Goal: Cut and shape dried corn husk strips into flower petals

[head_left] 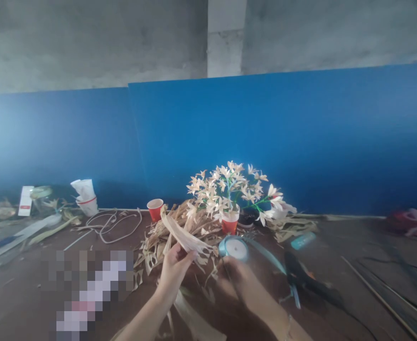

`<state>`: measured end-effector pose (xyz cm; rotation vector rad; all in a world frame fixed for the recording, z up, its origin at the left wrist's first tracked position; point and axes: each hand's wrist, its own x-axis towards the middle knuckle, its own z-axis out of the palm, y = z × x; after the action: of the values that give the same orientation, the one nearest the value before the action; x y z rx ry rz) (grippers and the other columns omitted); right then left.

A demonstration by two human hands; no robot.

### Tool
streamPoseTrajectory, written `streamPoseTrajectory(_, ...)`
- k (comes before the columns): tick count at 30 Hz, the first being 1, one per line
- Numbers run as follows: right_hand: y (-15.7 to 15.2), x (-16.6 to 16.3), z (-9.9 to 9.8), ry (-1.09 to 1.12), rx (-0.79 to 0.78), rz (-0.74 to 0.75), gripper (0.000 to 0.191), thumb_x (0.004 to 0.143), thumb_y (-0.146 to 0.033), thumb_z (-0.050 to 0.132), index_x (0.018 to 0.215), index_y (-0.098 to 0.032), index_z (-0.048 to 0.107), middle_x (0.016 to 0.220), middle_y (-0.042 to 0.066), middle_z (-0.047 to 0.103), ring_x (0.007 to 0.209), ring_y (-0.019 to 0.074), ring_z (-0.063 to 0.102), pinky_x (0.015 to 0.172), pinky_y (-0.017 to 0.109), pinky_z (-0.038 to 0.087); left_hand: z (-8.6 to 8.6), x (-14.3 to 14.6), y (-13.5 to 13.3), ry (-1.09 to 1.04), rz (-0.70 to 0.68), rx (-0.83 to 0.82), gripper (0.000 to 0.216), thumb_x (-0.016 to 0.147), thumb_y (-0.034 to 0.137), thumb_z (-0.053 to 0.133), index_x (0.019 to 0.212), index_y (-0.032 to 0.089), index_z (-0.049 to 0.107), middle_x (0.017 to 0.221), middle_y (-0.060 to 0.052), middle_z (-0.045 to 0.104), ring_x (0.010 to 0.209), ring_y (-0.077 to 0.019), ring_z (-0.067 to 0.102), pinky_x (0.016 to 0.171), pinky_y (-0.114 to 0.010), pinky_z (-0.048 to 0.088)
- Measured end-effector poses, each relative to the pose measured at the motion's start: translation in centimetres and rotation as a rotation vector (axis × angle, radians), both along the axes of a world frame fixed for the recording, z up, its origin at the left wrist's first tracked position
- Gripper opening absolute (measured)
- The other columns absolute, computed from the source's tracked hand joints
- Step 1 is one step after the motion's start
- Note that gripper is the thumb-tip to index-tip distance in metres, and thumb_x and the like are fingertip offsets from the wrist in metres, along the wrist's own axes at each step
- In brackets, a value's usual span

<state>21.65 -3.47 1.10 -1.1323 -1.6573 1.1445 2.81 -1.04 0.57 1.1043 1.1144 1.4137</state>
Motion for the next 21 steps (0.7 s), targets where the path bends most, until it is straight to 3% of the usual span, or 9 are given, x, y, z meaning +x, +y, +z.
streamPoseTrajectory(3, 0.0, -1.4, -1.0, 0.081, 0.063, -0.195, 0.035, 0.072, -0.05, 0.057, 0.082, -0.016, 0.055, 0.071, 0.003, 0.06, 0.067, 0.0171, 0.056, 0.063, 0.026, 0.046, -0.6, 0.5, -0.1, 0.053, -0.035, 0.036, 0.027, 0.065, 0.031, 0.068, 0.085, 0.013, 0.065, 0.083, -0.007, 0.07, 0.071, -0.0219, 0.064, 0.065, -0.03, 0.051)
streamPoseTrajectory(7, 0.3, -2.3, -2.1, 0.122, 0.059, -0.279, 0.042, 0.067, -0.058, 0.056, 0.077, -0.018, 0.054, 0.066, 0.004, 0.061, 0.062, 0.0188, 0.056, 0.059, 0.028, 0.046, -1.5, 1.1, -0.3, 0.082, -0.079, 0.043, 0.023, 0.066, 0.03, 0.068, 0.082, 0.014, 0.066, 0.078, -0.007, 0.071, 0.071, -0.023, 0.065, 0.063, -0.029, 0.051)
streamPoseTrajectory(15, 0.6, -2.0, -1.7, 0.047, 0.061, -0.329, 0.038, 0.068, -0.056, 0.052, 0.073, -0.018, 0.053, 0.056, 0.001, 0.053, 0.053, 0.0142, 0.047, 0.049, 0.024, 0.038, -1.5, 1.4, -0.5, 0.128, -0.083, 0.02, 0.025, 0.069, 0.03, 0.067, 0.085, 0.012, 0.067, 0.082, -0.007, 0.072, 0.071, -0.0226, 0.065, 0.063, -0.029, 0.05)
streamPoseTrajectory(21, 0.4, -2.1, -0.6, 0.01, 0.044, -0.322, 0.034, 0.069, -0.051, 0.052, 0.072, -0.017, 0.051, 0.057, 0.0, 0.052, 0.053, 0.0143, 0.049, 0.05, 0.025, 0.04, -1.3, 1.5, -0.7, 0.08, -0.044, 0.011, 0.024, 0.066, 0.028, 0.069, 0.084, 0.011, 0.068, 0.078, -0.007, 0.072, 0.075, -0.0244, 0.065, 0.066, -0.029, 0.051)
